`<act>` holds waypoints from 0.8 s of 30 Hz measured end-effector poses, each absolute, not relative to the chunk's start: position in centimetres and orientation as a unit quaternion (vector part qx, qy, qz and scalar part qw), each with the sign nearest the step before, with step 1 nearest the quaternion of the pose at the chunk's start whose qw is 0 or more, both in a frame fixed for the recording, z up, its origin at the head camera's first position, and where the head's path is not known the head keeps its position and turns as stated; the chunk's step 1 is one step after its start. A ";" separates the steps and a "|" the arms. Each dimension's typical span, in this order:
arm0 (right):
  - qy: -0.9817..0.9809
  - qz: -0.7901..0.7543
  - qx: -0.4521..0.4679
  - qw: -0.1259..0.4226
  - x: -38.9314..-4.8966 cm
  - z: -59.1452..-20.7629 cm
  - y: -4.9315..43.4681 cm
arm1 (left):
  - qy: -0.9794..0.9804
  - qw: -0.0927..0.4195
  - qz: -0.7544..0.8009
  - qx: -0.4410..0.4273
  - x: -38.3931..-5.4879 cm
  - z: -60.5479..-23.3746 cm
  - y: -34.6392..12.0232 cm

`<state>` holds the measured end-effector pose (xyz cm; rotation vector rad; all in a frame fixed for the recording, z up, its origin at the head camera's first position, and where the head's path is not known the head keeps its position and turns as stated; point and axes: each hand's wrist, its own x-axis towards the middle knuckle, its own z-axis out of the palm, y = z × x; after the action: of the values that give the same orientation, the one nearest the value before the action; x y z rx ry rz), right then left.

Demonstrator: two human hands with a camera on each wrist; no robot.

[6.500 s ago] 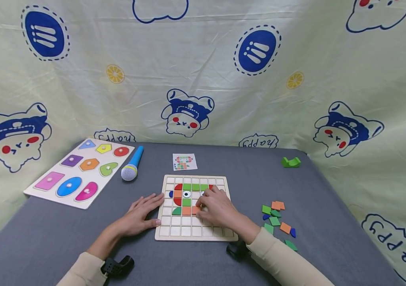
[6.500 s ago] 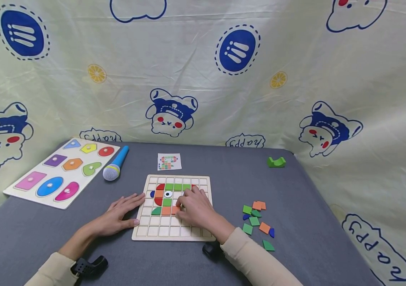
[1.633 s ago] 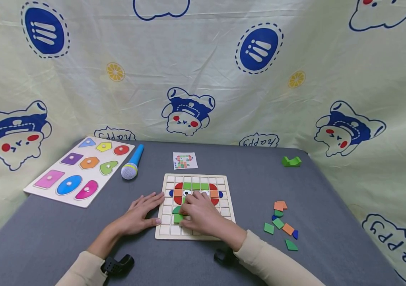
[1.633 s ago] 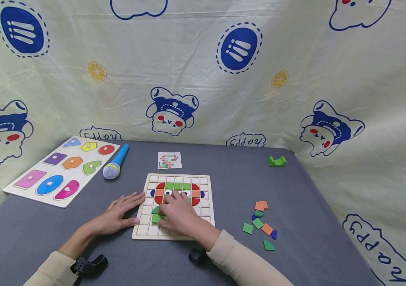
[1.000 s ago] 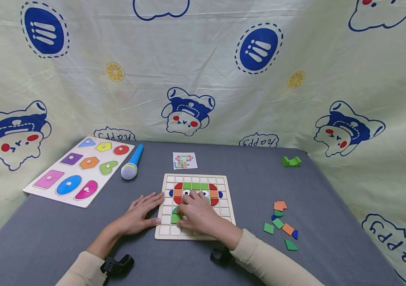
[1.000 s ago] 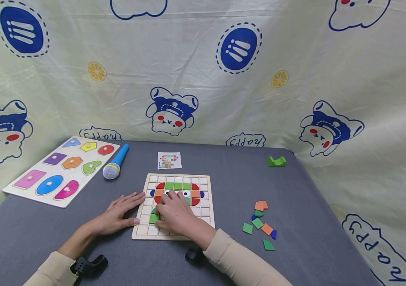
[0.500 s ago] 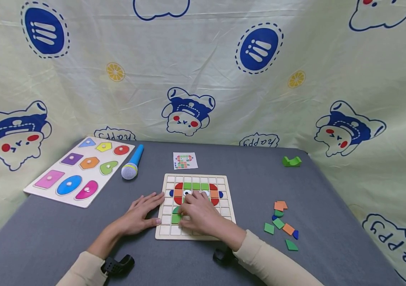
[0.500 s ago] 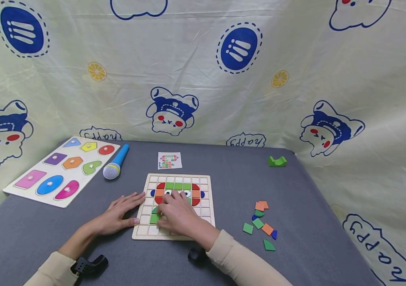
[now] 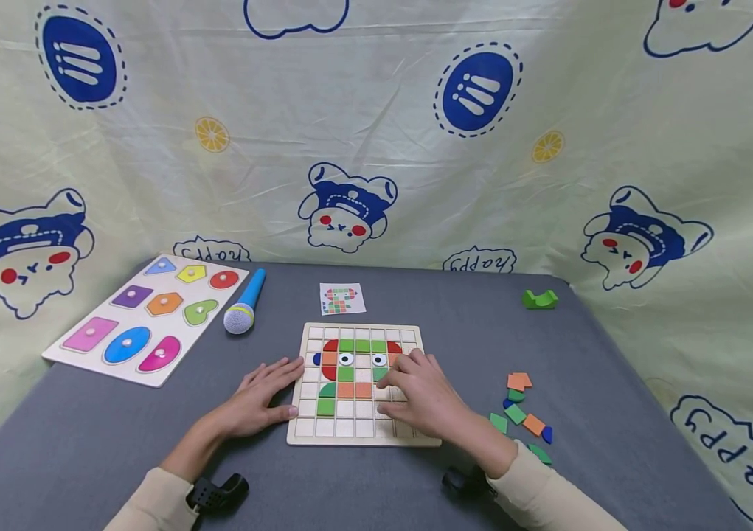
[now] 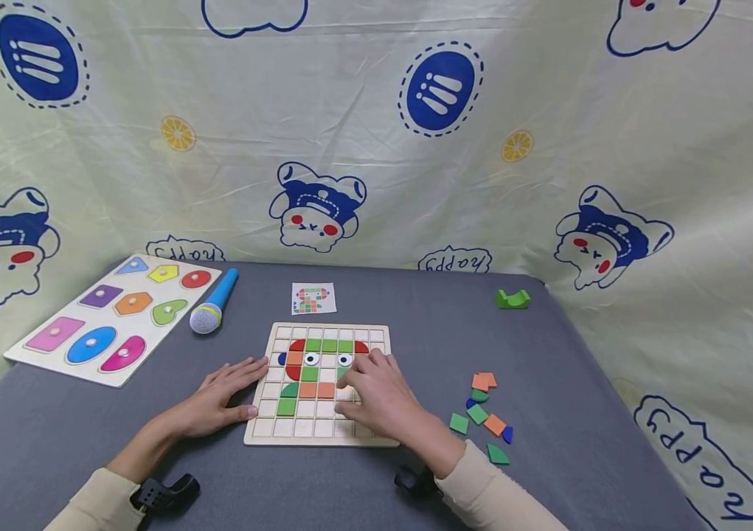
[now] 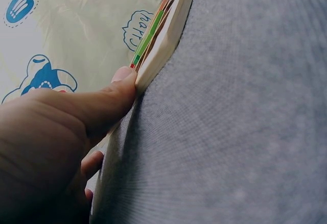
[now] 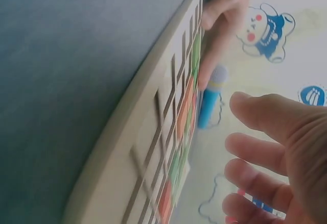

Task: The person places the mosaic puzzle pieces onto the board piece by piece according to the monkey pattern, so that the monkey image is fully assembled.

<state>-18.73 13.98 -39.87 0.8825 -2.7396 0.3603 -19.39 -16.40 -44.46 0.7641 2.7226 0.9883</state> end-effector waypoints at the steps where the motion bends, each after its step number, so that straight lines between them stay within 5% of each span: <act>1: -0.940 0.122 0.296 0.120 -18.6 -39.8 14.5 | 0.906 0.073 0.329 0.254 -19.4 -44.5 -16.4; 24: -0.966 0.094 0.191 0.147 -15.6 -41.7 26.8 | 0.905 0.070 0.333 0.257 -19.4 -44.5 -16.5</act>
<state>-15.65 26.79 -41.73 0.5501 -2.7791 0.2702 -19.38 -16.48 -44.54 0.7733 2.7217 1.0008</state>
